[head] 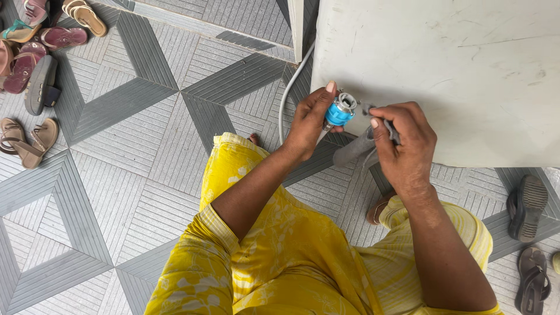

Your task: The person manipulates a blue water inlet valve and its metal ring by hand before using a grey cloth to wipe the front surface of a washing machine.

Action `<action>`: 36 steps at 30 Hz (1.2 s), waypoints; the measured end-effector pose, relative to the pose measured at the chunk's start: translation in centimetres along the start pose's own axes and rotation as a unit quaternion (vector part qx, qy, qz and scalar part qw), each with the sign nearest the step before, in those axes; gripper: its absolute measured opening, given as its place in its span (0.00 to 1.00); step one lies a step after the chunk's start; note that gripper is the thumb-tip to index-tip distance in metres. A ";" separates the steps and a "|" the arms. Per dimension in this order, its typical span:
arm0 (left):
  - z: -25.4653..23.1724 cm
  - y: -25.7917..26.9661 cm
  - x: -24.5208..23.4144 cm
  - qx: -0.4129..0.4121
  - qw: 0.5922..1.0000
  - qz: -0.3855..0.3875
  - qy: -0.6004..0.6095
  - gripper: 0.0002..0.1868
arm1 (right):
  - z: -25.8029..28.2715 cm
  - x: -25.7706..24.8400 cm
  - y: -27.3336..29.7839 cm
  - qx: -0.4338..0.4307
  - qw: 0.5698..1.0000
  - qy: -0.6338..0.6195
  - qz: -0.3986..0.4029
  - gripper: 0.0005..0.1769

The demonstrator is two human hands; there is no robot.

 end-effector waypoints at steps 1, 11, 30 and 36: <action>0.2 0.0 0.1 -0.007 1.000 0.010 0.018 0.28 | 0.4 0.1 0.1 -0.014 1.000 -0.005 -0.010 0.09; -0.8 0.7 0.6 0.022 0.994 0.031 0.100 0.24 | 2.1 2.6 1.1 -0.078 0.992 0.101 -0.013 0.12; 1.0 0.9 1.7 -0.040 0.996 0.075 0.027 0.36 | -7.2 4.8 2.4 0.244 0.871 -0.420 -0.068 0.09; 0.5 1.5 1.7 -0.011 0.999 0.047 0.009 0.37 | -6.4 5.4 3.3 0.230 0.868 -0.435 -0.066 0.10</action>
Point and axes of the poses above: each hand's wrist, its own y-axis away from the middle knuckle, its own x-axis out of the palm, z = x × y, the point moved 10 cm from there along -y, towards the middle knuckle, and after that the axes turned 13 degrees about -y, right-handed, at the moved point
